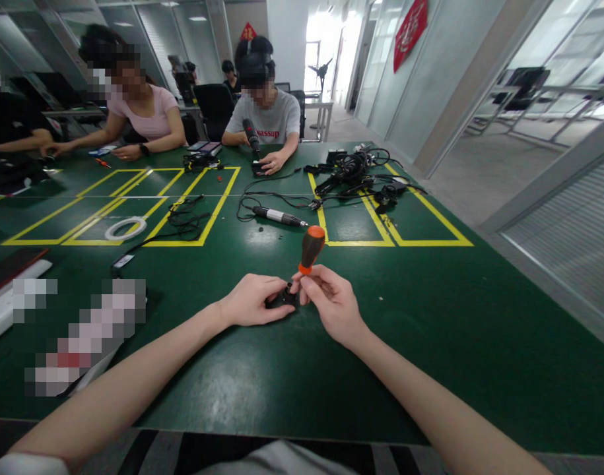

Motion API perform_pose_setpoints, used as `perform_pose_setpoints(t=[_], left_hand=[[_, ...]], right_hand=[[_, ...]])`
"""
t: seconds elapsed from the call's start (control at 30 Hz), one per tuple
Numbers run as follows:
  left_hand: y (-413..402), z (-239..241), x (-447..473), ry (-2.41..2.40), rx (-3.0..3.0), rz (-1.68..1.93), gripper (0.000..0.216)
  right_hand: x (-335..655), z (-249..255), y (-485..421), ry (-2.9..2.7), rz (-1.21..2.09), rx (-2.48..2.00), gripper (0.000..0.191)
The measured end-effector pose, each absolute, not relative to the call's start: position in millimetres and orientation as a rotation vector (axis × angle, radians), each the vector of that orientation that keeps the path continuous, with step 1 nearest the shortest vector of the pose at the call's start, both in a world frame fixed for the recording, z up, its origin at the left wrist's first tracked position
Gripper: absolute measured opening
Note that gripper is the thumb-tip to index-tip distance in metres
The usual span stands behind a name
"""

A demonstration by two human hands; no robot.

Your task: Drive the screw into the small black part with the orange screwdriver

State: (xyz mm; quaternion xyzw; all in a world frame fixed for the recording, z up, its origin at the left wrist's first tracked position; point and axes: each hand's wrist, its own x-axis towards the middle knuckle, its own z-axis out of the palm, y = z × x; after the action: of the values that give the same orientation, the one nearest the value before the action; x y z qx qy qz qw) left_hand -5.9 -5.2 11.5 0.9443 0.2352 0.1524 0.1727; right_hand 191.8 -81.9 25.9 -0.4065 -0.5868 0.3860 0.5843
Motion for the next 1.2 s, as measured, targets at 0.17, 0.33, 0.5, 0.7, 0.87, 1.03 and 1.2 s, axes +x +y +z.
perform_pose_setpoints(t=[0.17, 0.33, 0.5, 0.7, 0.87, 1.03, 1.2], left_hand=[[-5.1, 11.2, -5.7, 0.668, 2.674, 0.43, 0.031], [-4.6, 11.1, -5.9, 0.668, 2.666, 0.429, 0.032], [-4.3, 10.6, -6.6, 0.669, 2.66, 0.426, 0.032], [-4.0, 9.2, -6.9, 0.678, 2.666, 0.419, 0.03], [-4.1, 8.8, -7.2, 0.689, 2.686, 0.415, 0.029], [-4.5, 7.4, -7.2, 0.688, 2.709, 0.415, 0.028], [-3.5, 6.3, -7.3, 0.685, 2.715, 0.414, 0.029]], right_hand=[[189.6, 25.9, -83.0, -1.331, 0.915, -0.95, 0.038], [189.6, 27.5, -81.6, -1.334, 0.901, -0.99, 0.04], [190.6, 27.3, -81.1, -1.359, 0.945, -0.928, 0.039], [190.6, 24.0, -79.1, -1.341, 0.956, -0.945, 0.038], [192.2, 24.3, -75.1, -1.339, 0.955, -0.943, 0.04], [190.7, 21.4, -72.7, -1.304, 0.961, -0.905, 0.04], [188.1, 20.7, -71.9, -1.286, 0.936, -0.925, 0.041]])
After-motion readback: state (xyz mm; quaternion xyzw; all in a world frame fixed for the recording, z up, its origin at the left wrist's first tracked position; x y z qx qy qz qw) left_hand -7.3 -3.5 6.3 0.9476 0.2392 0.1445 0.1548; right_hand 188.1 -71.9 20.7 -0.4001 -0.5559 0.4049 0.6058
